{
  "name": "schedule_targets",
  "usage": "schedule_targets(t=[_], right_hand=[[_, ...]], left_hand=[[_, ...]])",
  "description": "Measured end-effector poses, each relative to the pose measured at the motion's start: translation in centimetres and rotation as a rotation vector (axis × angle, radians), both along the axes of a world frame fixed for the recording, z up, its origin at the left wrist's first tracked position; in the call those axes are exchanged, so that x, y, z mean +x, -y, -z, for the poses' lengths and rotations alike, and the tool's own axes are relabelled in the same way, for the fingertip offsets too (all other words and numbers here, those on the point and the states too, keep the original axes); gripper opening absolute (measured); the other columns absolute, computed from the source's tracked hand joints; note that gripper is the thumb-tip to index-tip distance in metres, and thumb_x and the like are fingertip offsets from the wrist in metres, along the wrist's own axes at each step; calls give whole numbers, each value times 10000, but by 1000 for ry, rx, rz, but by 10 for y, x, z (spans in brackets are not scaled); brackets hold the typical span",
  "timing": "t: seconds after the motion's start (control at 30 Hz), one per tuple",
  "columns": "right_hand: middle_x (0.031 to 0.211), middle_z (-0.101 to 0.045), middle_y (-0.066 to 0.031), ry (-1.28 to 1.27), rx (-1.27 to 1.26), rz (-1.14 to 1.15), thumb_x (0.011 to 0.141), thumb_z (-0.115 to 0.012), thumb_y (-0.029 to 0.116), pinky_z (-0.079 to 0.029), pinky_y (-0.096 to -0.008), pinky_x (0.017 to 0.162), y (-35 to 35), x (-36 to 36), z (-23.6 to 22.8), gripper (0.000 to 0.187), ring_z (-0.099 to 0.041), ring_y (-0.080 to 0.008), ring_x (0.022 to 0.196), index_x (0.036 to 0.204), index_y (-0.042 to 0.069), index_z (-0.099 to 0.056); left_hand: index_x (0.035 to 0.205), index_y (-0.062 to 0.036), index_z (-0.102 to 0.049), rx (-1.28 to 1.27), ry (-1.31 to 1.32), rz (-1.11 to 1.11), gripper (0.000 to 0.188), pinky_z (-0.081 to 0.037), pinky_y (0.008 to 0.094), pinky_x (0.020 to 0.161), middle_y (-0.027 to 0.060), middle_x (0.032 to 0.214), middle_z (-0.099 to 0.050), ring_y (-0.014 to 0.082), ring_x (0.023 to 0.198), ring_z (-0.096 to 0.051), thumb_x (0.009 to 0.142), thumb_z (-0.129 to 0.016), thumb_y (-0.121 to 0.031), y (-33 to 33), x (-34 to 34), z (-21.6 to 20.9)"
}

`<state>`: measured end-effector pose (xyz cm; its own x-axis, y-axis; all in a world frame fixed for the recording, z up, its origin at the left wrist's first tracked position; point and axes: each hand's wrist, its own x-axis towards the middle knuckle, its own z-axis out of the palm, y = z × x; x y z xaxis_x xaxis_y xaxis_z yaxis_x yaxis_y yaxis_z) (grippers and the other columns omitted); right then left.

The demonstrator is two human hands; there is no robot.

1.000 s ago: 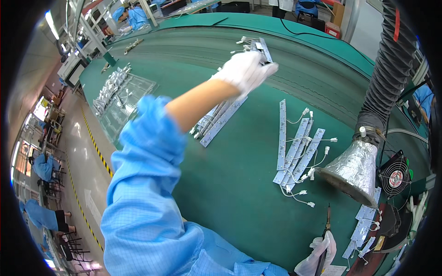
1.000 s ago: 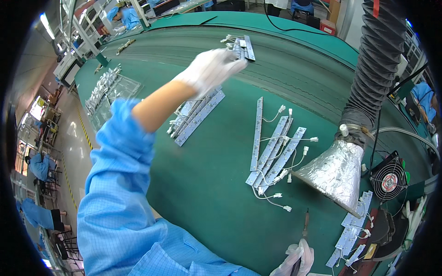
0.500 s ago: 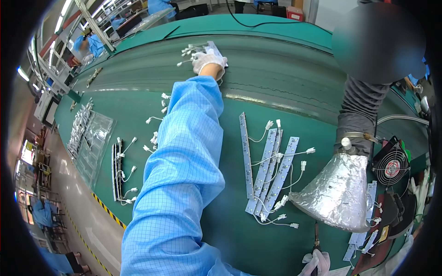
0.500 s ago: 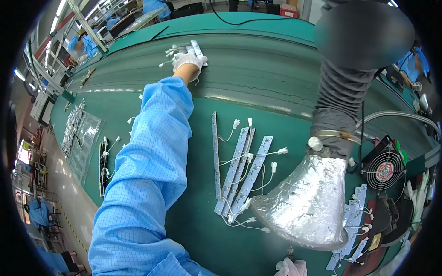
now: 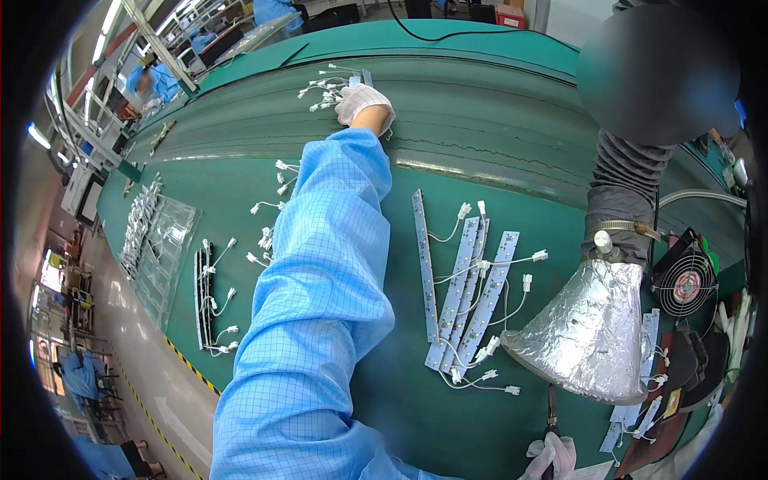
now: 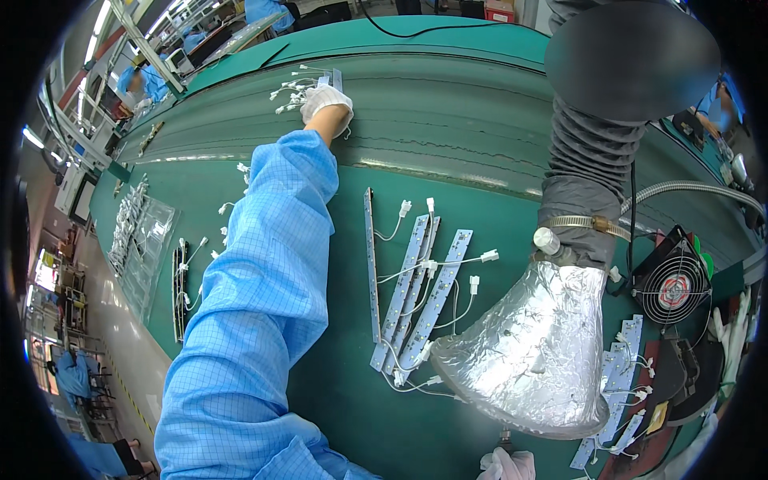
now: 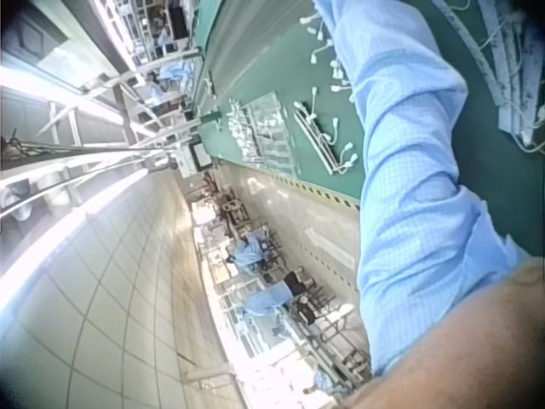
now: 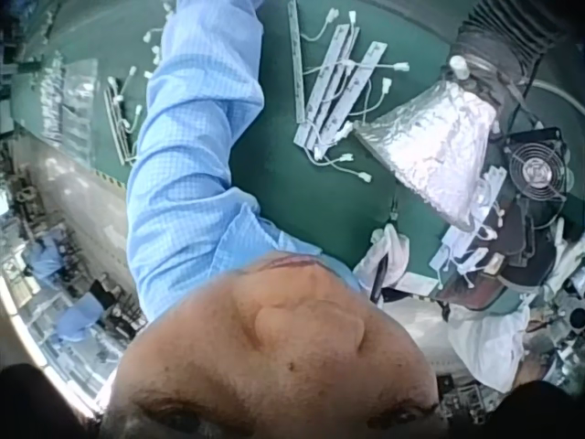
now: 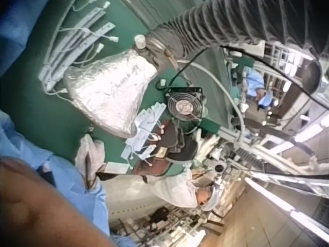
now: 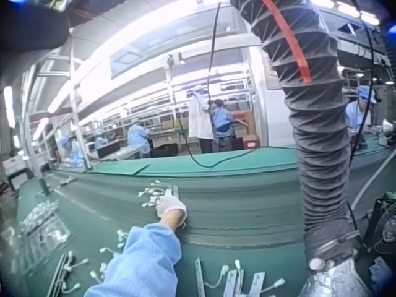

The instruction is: Solder wires onto electronic component strips on an assembly line.

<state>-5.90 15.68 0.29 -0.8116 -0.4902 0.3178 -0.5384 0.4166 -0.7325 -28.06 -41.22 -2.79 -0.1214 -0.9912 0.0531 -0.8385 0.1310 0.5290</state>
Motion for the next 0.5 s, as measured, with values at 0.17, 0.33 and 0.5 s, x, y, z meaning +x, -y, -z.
schedule_targets(t=[0.17,0.33,0.5], right_hand=[[706,-563,-140,-1,-12,51,912,-489,130,-420,-302,494,-4,2,4,224,-537,-214,563,996,-57,-578],[713,-560,-128,46,-59,108,911,-523,167,-421,-278,515,-4,6,8,236,-530,-182,586,979,-43,-607],[718,-552,-110,75,-42,131,906,-529,167,-407,-276,522,-9,9,8,245,-517,-169,592,986,-49,-611]], left_hand=[[1215,-25,-472,-52,237,144,582,-473,308,898,107,1236,-451,270,1146,-498,703,-705,-172,-23,7,-13],[1264,-40,-406,194,-121,-6,607,-435,320,954,123,1276,-444,265,1171,-488,733,-669,-172,0,14,-14],[1196,-85,-528,92,432,350,399,-446,349,919,135,1241,-531,278,1128,-538,841,-549,-266,7,10,-35]])
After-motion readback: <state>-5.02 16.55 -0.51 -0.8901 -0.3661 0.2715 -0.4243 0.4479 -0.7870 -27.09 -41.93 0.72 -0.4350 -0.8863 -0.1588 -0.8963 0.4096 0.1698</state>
